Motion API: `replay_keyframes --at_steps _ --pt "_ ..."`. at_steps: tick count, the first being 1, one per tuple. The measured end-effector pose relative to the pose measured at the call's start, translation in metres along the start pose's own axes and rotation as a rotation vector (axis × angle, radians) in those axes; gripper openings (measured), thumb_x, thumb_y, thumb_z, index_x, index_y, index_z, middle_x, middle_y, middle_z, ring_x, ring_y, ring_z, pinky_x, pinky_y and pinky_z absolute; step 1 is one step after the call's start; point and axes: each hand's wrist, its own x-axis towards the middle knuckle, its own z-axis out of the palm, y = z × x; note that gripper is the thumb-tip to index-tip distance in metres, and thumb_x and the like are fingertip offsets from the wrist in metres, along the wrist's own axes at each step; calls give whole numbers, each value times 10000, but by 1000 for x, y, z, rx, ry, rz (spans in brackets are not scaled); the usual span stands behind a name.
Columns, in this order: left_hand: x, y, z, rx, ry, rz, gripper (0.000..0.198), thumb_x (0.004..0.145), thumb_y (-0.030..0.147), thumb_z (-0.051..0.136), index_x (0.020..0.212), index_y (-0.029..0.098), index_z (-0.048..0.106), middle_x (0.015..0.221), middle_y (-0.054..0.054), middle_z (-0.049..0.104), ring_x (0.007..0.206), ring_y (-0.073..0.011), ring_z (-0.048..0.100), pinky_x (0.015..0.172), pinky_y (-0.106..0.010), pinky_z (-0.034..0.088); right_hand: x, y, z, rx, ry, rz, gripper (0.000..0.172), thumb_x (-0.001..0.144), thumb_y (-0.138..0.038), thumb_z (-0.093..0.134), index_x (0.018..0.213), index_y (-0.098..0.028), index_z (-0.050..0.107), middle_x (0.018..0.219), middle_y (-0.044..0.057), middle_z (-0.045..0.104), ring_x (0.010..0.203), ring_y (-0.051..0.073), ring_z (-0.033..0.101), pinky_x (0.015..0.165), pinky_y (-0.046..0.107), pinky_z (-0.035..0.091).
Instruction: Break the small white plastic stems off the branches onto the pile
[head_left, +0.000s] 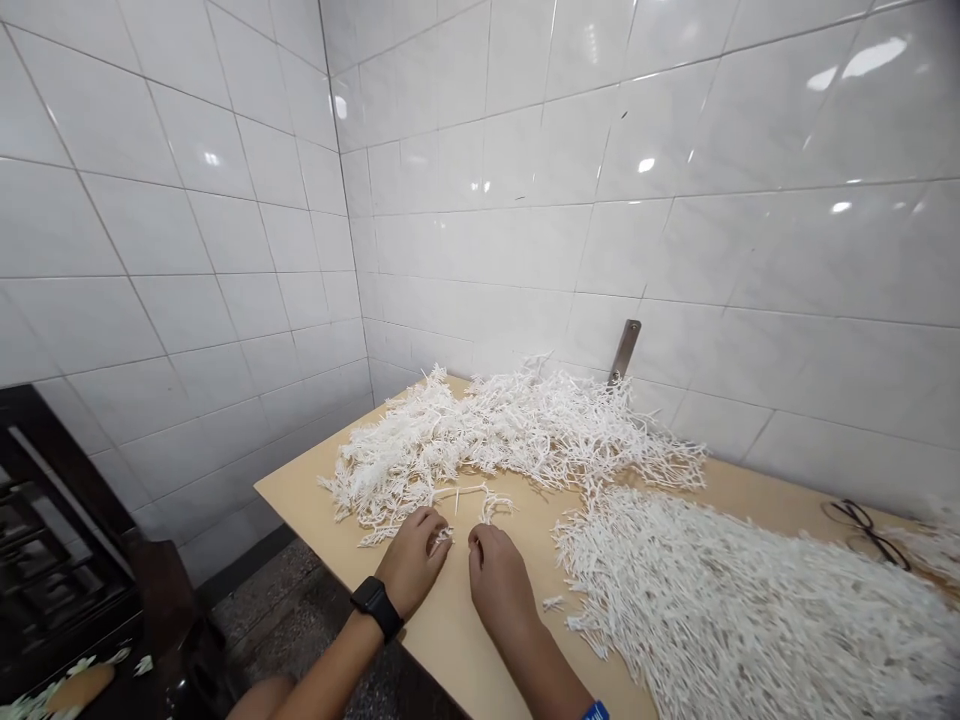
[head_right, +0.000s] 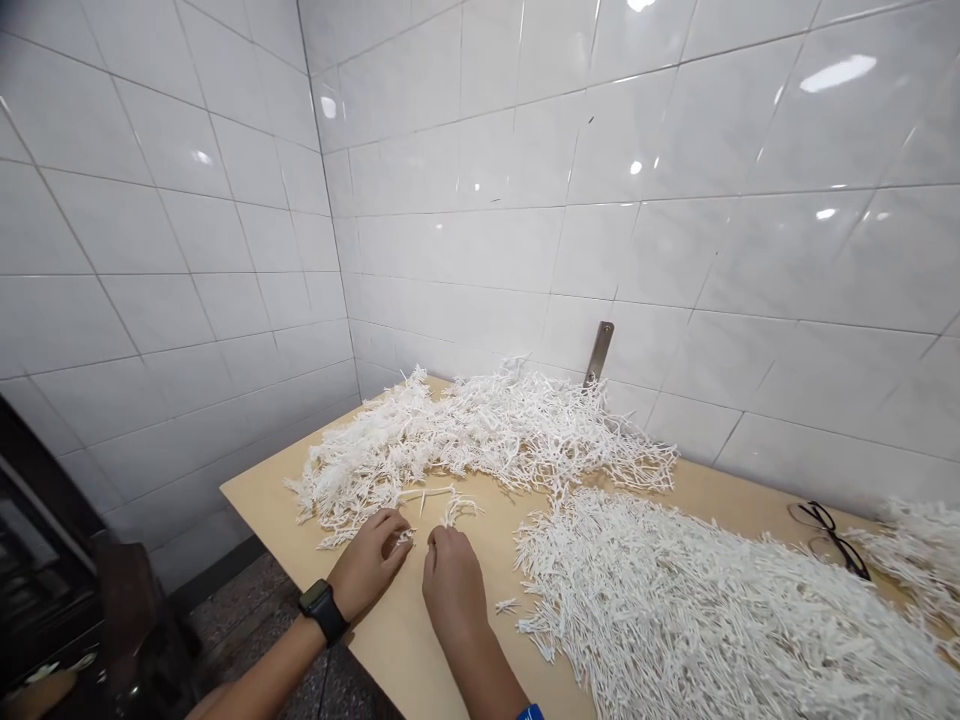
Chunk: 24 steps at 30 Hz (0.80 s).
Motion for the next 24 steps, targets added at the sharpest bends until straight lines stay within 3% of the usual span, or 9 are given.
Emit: replay_keyframes --at_steps 3,7,13,17,19,22,24 --pt "0 1 0 -11 16 -26 93 824 227 526 740 197 554 849 -57 587 814 -219 576 765 -357 484 3 -1 -6 1 55 36 254 914 -97 393 964 -173 630 896 79 656 857 217 618 752 299 465" --pt "-1 -1 1 -64 56 -61 108 820 245 516 728 196 546 801 -43 586 747 -200 549 729 -332 458 7 0 -10 -51 87 82 404 921 -128 395 1301 -130 532 1170 155 605 1087 275 556 896 366 442" --pt "1 -7 -2 -238 108 -150 200 815 343 547 793 186 670 901 -75 716 866 -239 625 834 -358 462 9 2 0 -153 -60 48 521 900 -86 436 1402 -213 495 1444 108 491 1288 283 437 990 390 347" --pt "2 -12 -4 -394 99 -187 378 838 487 536 816 166 733 884 -105 749 872 -260 666 830 -374 492 10 0 2 -191 -141 36 469 934 -180 473 1403 -189 491 1320 131 608 1229 272 499 999 383 308" --pt "3 -14 -4 -471 123 -197 474 860 552 491 870 149 739 948 -130 748 907 -262 676 832 -377 507 11 -3 0 -214 -146 46 522 930 -226 513 1443 -166 434 1235 149 656 1181 281 535 991 387 296" --pt "5 -21 -2 -567 180 -220 581 911 600 381 1053 137 702 1105 -152 715 949 -253 691 843 -388 527 10 -8 -2 -250 -157 68 643 905 -317 579 1478 -122 362 1084 161 714 1059 302 603 939 398 313" --pt "8 -28 0 -613 200 -237 624 942 605 303 1169 139 651 1209 -165 675 965 -251 700 850 -401 535 10 -10 -2 -272 -168 83 615 903 -383 578 1425 -95 430 965 159 736 959 304 637 900 400 323"
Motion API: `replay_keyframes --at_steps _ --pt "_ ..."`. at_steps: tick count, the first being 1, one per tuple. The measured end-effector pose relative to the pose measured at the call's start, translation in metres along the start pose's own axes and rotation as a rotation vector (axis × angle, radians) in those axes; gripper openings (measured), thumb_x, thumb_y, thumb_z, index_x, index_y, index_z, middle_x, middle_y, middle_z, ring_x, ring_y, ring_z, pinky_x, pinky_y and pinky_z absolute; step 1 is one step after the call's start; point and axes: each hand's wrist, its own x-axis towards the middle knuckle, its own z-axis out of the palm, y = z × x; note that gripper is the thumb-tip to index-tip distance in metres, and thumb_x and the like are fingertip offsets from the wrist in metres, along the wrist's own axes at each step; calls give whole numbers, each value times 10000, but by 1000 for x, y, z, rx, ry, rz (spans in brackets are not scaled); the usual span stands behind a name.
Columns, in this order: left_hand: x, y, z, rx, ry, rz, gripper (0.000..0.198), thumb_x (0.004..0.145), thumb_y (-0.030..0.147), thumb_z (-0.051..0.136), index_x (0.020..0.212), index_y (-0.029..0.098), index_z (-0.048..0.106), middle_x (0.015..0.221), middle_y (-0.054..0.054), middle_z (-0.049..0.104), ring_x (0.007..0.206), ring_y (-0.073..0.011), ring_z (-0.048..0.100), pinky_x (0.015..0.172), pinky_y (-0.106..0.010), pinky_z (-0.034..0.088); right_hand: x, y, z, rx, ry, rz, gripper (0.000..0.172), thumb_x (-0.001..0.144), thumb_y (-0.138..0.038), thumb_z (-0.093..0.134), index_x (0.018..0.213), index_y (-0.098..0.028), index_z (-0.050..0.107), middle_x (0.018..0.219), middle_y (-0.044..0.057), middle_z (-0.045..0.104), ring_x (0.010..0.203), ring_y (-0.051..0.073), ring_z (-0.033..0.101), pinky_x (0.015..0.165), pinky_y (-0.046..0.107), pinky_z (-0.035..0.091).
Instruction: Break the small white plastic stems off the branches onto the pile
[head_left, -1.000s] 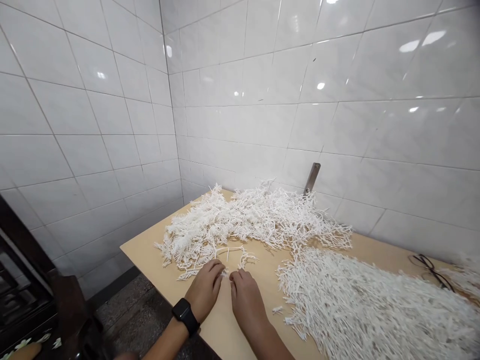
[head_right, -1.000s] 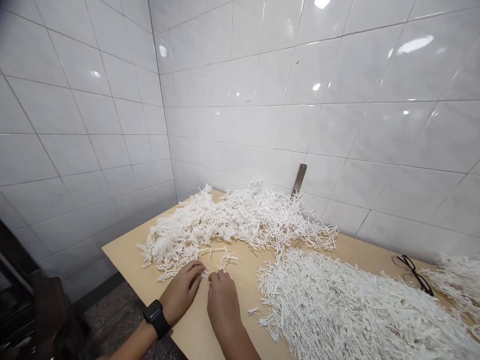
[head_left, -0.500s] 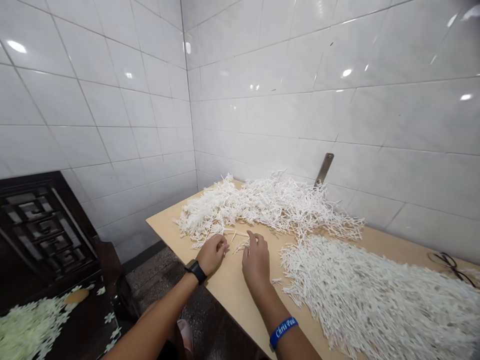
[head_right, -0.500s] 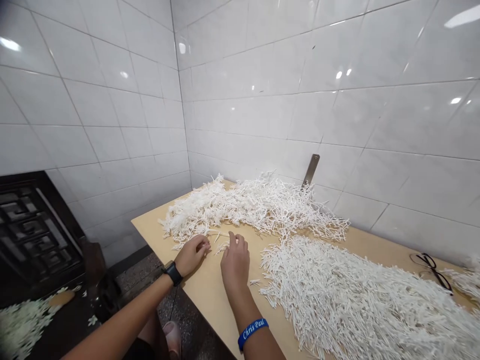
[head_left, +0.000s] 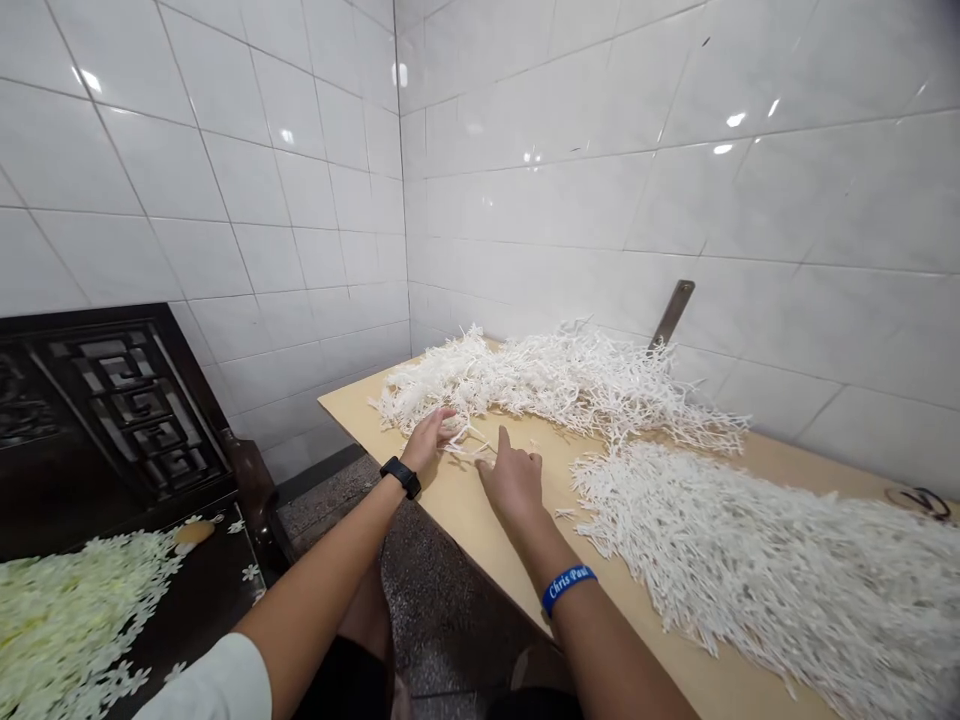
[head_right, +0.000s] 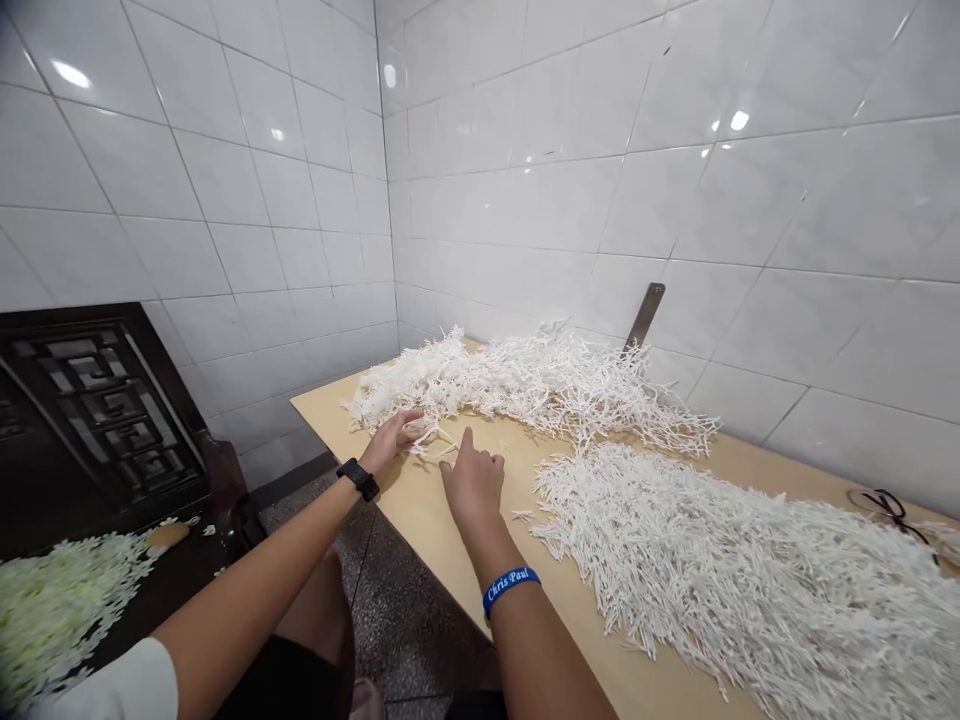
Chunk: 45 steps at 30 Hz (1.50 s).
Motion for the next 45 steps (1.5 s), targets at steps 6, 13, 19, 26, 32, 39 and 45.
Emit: replay_keyframes --at_steps 6,13,19,26,32,39,45 --pt "8 -13 1 -4 15 -19 527 971 538 391 1221 126 604 1289 -168 625 1108 -249 643 960 -452 494 -1 0 -16 -18 46 4 257 939 -259 470 908 -128 690 857 149 724 871 257 633 868 365 300" --pt "-2 -4 7 277 11 120 347 865 220 613 1208 173 641 1359 -122 590 1299 -270 500 1128 -500 338 -13 2 -17 181 117 -71 393 954 -364 396 684 -184 619 634 46 650 587 175 539 568 270 300" --pt "0 -5 10 530 55 140 476 771 154 617 1247 167 618 1357 -142 577 1308 -321 469 1128 -526 336 -27 -5 7 402 17 -229 382 904 -345 476 553 -202 522 511 -4 564 476 137 439 503 262 235" --pt "-13 -8 13 632 67 74 562 791 176 598 1349 190 535 1498 -140 429 1394 -322 375 1158 -508 300 -34 -2 19 574 20 -261 318 845 -233 489 537 -198 417 500 -10 473 517 143 415 564 278 238" --pt "-25 -14 12 617 88 47 653 798 157 554 1436 153 413 1500 -165 423 1409 -310 360 1172 -512 284 -40 -2 26 772 121 -193 380 817 -286 519 508 -213 309 476 -32 392 494 137 404 540 270 269" --pt "2 -7 14 524 184 82 679 776 114 601 1423 165 405 1477 -165 440 1393 -295 388 1169 -463 306 -21 -4 -10 1019 336 20 366 855 -396 468 552 -255 318 470 -66 308 421 126 327 440 271 299" --pt "0 -8 8 485 164 84 544 780 123 653 1311 121 531 1375 -194 535 1303 -321 482 1106 -469 377 28 -16 -88 1105 499 30 345 781 -367 533 524 -244 339 496 -59 337 462 112 340 455 262 323"
